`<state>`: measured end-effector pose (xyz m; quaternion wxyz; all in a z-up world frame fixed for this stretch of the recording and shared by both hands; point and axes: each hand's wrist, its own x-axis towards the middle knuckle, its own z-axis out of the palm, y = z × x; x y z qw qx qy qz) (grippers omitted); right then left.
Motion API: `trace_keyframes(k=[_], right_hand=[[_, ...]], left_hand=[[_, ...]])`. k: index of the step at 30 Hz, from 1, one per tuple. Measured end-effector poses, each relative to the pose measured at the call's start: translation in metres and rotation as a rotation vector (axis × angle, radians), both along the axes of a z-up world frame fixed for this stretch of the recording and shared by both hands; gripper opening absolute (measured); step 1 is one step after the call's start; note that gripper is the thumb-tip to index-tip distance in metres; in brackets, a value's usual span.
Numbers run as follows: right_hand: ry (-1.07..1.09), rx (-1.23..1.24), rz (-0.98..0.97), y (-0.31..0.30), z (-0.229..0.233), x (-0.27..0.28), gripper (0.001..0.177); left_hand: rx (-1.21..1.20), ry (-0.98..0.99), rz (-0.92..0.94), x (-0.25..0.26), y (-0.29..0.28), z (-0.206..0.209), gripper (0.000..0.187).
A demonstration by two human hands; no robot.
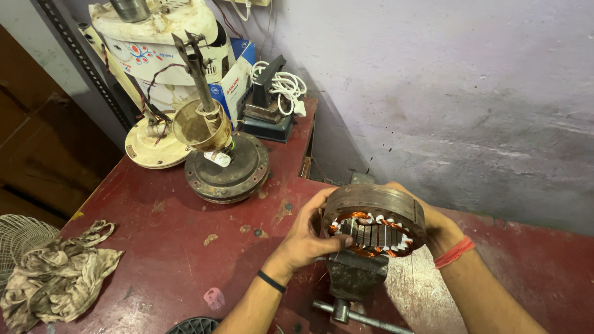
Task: The person repeatedly taps and adjusts the copper windings of a motor stator held in a bench vise. The person uses a small metal tool to tap the windings and occasionally rotates the stator to access different sections.
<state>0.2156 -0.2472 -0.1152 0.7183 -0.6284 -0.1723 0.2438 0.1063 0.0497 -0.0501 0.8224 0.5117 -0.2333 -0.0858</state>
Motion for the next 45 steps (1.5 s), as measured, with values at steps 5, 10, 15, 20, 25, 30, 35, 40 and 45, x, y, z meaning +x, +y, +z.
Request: trace_keyframes(k=[5, 10, 15, 20, 25, 30, 35, 40, 45], right_hand=[[0.060, 0.094, -0.025, 0.025, 0.026, -0.014, 0.044], [0.201, 0.445, -0.516, 0.054, 0.053, -0.070, 0.034], [-0.329, 0.286, -1.229, 0.075, 0.051, -0.140, 0.015], [-0.696, -0.143, -1.199, 0.112, 0.051, -0.221, 0.010], [-0.644, -0.429, -0.978, 0.149, 0.091, -0.232, 0.023], [-0.468, -0.642, -0.971, 0.167, 0.120, -0.225, 0.032], [-0.459, -0.766, -1.002, 0.171, 0.121, -0.217, 0.025], [-0.583, -0.514, -1.014, 0.158, 0.115, -0.222, 0.018], [-0.672, -0.390, -0.996, 0.141, 0.113, -0.226, 0.017]], left_hand=[[0.061, -0.053, 0.039, 0.005, 0.002, -0.010, 0.067], [0.029, -0.023, 0.001, 0.006, 0.002, -0.017, 0.057], [-0.039, 0.057, -0.009, 0.001, 0.000, -0.014, 0.059], [-0.065, 0.018, -0.028, -0.001, 0.002, -0.012, 0.058], [0.008, 0.009, -0.063, 0.008, 0.007, -0.015, 0.057], [0.040, 0.068, -0.082, 0.006, 0.010, -0.008, 0.063], [0.369, -0.257, 0.345, -0.019, 0.005, 0.025, 0.081], [0.766, -0.771, 1.082, -0.079, -0.005, 0.047, 0.061], [0.831, -0.426, 0.945, -0.105, -0.011, 0.050, 0.040]])
